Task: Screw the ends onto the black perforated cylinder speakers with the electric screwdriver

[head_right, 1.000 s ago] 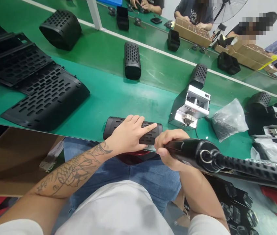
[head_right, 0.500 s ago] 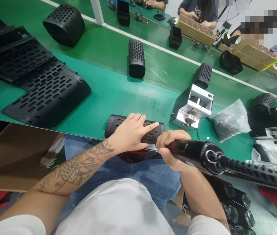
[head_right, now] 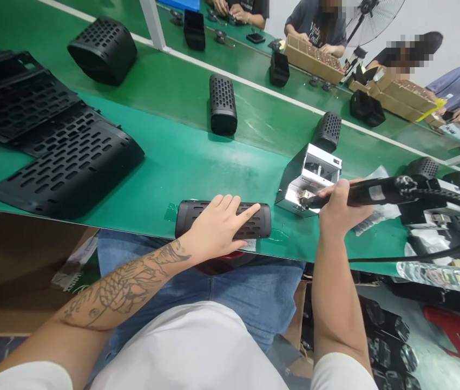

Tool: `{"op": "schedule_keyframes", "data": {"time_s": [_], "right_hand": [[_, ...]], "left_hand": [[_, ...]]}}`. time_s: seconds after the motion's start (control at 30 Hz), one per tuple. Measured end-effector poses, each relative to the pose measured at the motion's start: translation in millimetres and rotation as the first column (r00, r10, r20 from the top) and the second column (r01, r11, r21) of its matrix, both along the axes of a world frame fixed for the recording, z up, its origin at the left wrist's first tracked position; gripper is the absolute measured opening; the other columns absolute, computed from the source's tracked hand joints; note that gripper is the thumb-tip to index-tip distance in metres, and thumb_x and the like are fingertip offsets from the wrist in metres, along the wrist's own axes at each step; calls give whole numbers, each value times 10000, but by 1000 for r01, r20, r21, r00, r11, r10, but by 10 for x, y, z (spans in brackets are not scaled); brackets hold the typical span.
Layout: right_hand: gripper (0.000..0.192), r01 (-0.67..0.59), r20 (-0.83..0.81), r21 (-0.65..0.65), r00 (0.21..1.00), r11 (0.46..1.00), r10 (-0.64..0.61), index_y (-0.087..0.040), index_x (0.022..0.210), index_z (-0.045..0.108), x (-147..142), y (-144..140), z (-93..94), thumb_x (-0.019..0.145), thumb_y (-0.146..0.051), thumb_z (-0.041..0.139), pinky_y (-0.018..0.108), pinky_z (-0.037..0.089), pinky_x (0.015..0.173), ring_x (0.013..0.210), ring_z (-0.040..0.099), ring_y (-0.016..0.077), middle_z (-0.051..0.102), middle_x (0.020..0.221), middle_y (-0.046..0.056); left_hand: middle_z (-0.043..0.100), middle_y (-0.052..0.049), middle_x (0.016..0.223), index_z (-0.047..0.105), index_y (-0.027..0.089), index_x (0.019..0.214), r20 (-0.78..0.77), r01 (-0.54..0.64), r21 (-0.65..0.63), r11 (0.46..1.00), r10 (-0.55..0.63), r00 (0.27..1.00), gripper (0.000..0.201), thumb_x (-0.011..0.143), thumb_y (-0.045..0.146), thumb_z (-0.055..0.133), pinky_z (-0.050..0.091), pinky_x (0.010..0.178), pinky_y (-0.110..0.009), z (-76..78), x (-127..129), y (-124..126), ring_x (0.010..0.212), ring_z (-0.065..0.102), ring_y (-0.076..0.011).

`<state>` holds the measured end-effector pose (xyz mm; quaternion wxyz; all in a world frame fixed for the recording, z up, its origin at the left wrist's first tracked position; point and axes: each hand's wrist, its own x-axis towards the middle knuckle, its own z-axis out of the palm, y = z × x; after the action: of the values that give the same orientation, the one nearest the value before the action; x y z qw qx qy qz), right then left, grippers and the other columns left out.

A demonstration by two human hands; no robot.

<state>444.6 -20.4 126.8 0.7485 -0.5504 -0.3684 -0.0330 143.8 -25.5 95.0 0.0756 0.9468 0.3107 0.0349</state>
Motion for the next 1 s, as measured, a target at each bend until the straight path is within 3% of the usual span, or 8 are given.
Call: {"op": "schedule_keyframes", "data": {"time_s": [0.17, 0.27, 0.33, 0.4, 0.47, 0.53, 0.77, 1.0], "right_hand": [[241, -96, -9, -72, 995, 993, 96, -282, 899, 737, -200, -330, 141, 957, -381, 949, 372, 627, 565, 501, 655, 198, 689, 628, -63], [294, -335, -60, -37, 941, 942, 332, -315, 1056, 813, -511, -599, 304, 932, -436, 1050, 386, 645, 542, 490, 650, 202, 709, 664, -86], [374, -563, -89, -1, 824, 827, 560, -347, 1133, 837, -775, -728, 366, 925, -509, 1102, 371, 645, 515, 458, 635, 187, 720, 665, -98], [341, -738, -72, 17, 672, 675, 737, -352, 1164, 851, -1037, -778, 374, 984, -537, 1074, 346, 640, 494, 424, 620, 167, 739, 661, -94], [262, -831, -28, 11, 555, 556, 831, -343, 1165, 848, -1252, -748, 340, 1051, -509, 1017, 332, 650, 493, 410, 611, 154, 750, 659, -86], [230, -874, 11, -10, 485, 485, 874, -331, 1143, 828, -1398, -671, 288, 1077, -478, 991, 331, 673, 512, 420, 626, 153, 737, 651, -86], [258, -868, -7, -43, 495, 494, 869, -307, 1034, 760, -1568, -539, 151, 1088, -409, 991, 311, 683, 537, 445, 622, 140, 717, 662, -90], [176, -917, 16, -78, 392, 392, 920, -342, 1110, 774, -1562, -568, 95, 1085, -331, 948, 314, 629, 502, 437, 578, 154, 703, 668, -98]], "left_hand": [[711, -272, 1741, 544, 225, 1943, 12, -4, -21, 1000, 5, 1000, 1097, 1013, 618, 974, 435, 1309, -571, 37, -294, 126, 1540, 656, -489], [789, -239, 1590, 536, 251, 1943, -27, -47, -65, 997, 46, 999, 1089, 1011, 628, 954, 491, 1178, -537, 57, -385, 153, 1367, 733, -447], [815, -215, 1500, 519, 256, 1953, -49, -56, -92, 994, 52, 997, 1086, 1022, 623, 940, 499, 1087, -504, 69, -390, 145, 1266, 755, -417], [816, -212, 1482, 523, 249, 1952, -51, -62, -96, 993, 57, 997, 1086, 1023, 626, 940, 493, 1057, -496, 81, -375, 130, 1257, 756, -416], [813, -216, 1483, 532, 240, 1948, -46, -66, -97, 993, 61, 997, 1085, 1024, 633, 943, 488, 1055, -499, 94, -361, 116, 1266, 754, -421], [810, -220, 1497, 530, 234, 1952, -41, -65, -102, 993, 61, 997, 1070, 1039, 623, 932, 485, 1057, -501, 107, -354, 107, 1280, 755, -426], [804, -228, 1529, 511, 236, 1965, -32, -58, -130, 990, 54, 998, 1039, 1067, 581, 902, 483, 1048, -508, 123, -348, 102, 1298, 760, -434], [806, -234, 1515, 519, 225, 1953, -10, -40, -132, 991, 39, 999, 1046, 1035, 534, 917, 473, 1033, -509, 108, -344, 107, 1282, 752, -435]]}}
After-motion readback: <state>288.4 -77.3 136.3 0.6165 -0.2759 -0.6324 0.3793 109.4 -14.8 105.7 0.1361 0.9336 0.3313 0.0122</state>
